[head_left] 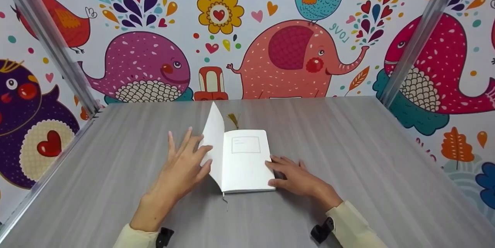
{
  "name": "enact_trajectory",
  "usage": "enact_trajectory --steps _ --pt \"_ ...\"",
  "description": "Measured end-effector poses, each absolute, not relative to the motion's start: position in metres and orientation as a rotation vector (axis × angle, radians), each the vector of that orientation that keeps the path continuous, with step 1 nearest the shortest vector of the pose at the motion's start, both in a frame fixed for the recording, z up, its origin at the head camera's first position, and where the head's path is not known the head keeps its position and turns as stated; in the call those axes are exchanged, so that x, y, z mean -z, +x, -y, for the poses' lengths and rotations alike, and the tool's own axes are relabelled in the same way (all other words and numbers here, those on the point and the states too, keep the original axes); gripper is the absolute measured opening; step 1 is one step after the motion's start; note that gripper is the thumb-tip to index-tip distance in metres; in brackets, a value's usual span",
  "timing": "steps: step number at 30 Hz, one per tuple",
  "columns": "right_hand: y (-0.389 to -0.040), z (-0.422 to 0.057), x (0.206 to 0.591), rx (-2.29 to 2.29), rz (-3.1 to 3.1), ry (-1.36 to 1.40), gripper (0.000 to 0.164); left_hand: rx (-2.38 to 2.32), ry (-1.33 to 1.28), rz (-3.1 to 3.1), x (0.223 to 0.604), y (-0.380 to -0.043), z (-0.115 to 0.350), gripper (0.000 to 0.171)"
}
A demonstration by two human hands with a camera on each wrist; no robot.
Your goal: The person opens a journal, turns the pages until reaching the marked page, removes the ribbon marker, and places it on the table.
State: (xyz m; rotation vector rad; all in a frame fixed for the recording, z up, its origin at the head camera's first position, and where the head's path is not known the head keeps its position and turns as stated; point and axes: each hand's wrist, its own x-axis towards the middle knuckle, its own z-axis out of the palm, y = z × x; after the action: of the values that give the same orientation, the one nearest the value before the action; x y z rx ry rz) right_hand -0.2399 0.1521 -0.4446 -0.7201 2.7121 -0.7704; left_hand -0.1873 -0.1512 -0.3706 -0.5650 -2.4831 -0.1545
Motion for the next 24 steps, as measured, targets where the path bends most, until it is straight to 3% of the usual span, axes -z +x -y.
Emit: enact_trajectory --steps 5,24 --pt "-0.239 -0.153 0.444 0.766 -2.716 -0.734 0.063 0.084 -0.473 2.468 0.376 -0.187 0.158 0.025" --pt "-0.240 -0.153 0.444 0.773 -2.684 -0.724 0.063 0.194 -0.330 2.832 0.405 -0.196 0.170 0.042"
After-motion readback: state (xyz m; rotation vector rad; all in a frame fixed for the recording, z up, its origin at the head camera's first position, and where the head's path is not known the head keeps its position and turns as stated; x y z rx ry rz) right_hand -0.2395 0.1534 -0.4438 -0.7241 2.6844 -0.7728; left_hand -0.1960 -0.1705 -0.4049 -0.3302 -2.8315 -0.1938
